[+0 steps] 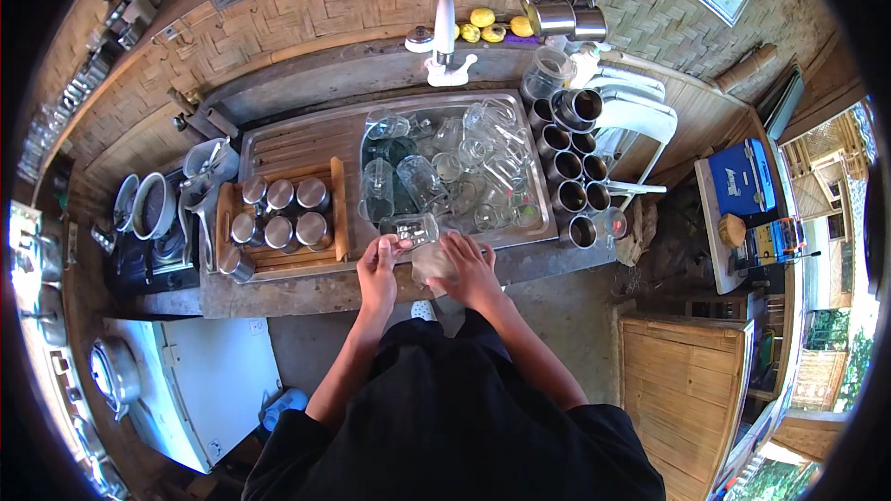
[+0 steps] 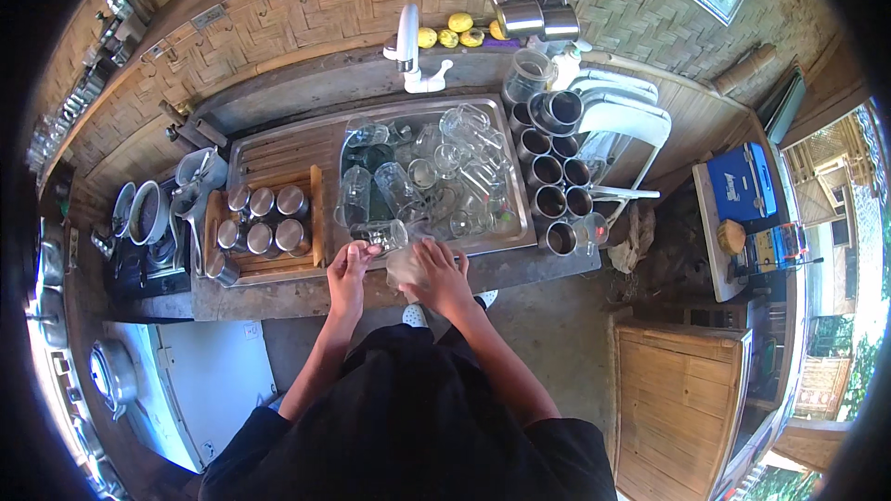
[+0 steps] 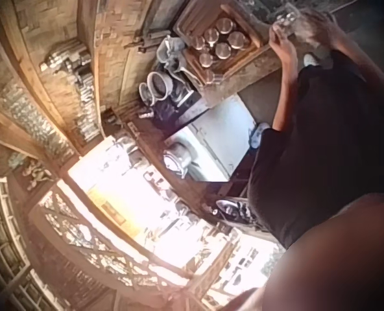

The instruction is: The recorder dries glass cups with a cloth and places them on a wooden shelf.

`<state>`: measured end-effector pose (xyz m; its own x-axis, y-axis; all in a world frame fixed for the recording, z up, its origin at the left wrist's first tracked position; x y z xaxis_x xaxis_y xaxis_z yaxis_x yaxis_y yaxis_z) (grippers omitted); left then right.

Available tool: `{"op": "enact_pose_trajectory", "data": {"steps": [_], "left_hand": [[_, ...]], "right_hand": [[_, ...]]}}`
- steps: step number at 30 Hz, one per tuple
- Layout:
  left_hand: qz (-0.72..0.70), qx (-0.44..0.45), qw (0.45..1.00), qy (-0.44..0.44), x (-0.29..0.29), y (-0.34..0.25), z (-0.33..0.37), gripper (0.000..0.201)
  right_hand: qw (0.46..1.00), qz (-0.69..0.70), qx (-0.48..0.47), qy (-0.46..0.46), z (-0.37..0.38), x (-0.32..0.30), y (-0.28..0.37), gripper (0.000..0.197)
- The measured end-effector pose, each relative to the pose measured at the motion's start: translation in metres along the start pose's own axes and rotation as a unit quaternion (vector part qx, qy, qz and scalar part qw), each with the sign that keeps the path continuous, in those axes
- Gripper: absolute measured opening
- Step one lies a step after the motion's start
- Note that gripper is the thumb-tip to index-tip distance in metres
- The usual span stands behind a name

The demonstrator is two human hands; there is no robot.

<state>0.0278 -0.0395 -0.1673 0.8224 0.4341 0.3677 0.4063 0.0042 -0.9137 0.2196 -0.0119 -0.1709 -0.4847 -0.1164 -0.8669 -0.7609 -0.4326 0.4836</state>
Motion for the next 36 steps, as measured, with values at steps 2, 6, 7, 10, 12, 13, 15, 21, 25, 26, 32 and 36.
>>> {"op": "enact_pose_trajectory", "data": {"steps": [2, 6, 7, 10, 12, 13, 15, 21, 25, 26, 32, 36], "left_hand": [[0.012, -0.001, 1.000, -0.011, -0.004, -0.005, -0.004, 0.033], [0.081, 0.044, 0.996, 0.009, -0.005, -0.018, -0.006, 0.034], [0.109, 0.053, 0.992, 0.031, -0.001, -0.023, -0.006, 0.034], [0.132, 0.101, 0.984, 0.071, 0.010, -0.041, -0.007, 0.034], [0.131, 0.110, 0.982, 0.075, 0.020, -0.050, -0.010, 0.033], [0.132, 0.111, 0.982, 0.070, 0.028, -0.056, -0.012, 0.033], [0.123, 0.118, 0.984, 0.059, 0.031, -0.054, -0.010, 0.034], [0.179, 0.137, 0.974, -0.017, 0.045, -0.067, -0.015, 0.015], [0.130, 0.123, 0.980, -0.088, 0.047, -0.077, -0.005, 0.023], [0.214, 0.185, 0.951, -0.127, 0.052, -0.093, -0.006, 0.040], [0.382, 0.398, 0.827, -0.107, 0.103, -0.181, 0.018, 0.079], [0.390, 0.404, 0.823, -0.086, 0.121, -0.214, 0.036, 0.078]], "right_hand": [[1.000, 0.001, -0.007, 0.009, -0.005, 0.004, -0.001, 0.088], [0.999, 0.041, 0.017, 0.026, 0.004, -0.010, 0.001, 0.089], [0.996, 0.077, 0.039, 0.033, 0.010, -0.021, 0.004, 0.088], [0.895, 0.438, 0.066, 0.044, 0.033, -0.041, 0.015, 0.087], [0.876, 0.468, 0.079, 0.083, 0.044, -0.047, 0.024, 0.076], [0.849, 0.517, 0.091, 0.059, 0.049, -0.048, 0.028, 0.071], [0.800, 0.592, 0.096, 0.011, 0.062, -0.056, 0.036, 0.061], [0.794, 0.604, 0.022, -0.068, 0.095, -0.086, 0.059, 0.068], [0.838, 0.538, -0.009, -0.092, 0.108, -0.107, 0.077, 0.065], [0.854, 0.511, -0.025, -0.096, 0.112, -0.115, 0.081, 0.062], [0.848, 0.500, -0.131, -0.121, 0.161, -0.161, 0.090, 0.061], [0.867, 0.450, -0.187, -0.102, 0.187, -0.198, 0.108, 0.065]]}}
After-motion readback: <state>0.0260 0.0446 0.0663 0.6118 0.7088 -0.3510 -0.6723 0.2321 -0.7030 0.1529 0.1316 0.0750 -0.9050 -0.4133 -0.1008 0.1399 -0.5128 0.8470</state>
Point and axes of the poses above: each hand's wrist, its own z-axis towards the middle knuckle, its own x-axis out of the palm, y = z × x, the point moved 4 cm from there along z, towards the middle knuckle, and after that the axes turned 4 degrees about -y, right-handed, at the moved point
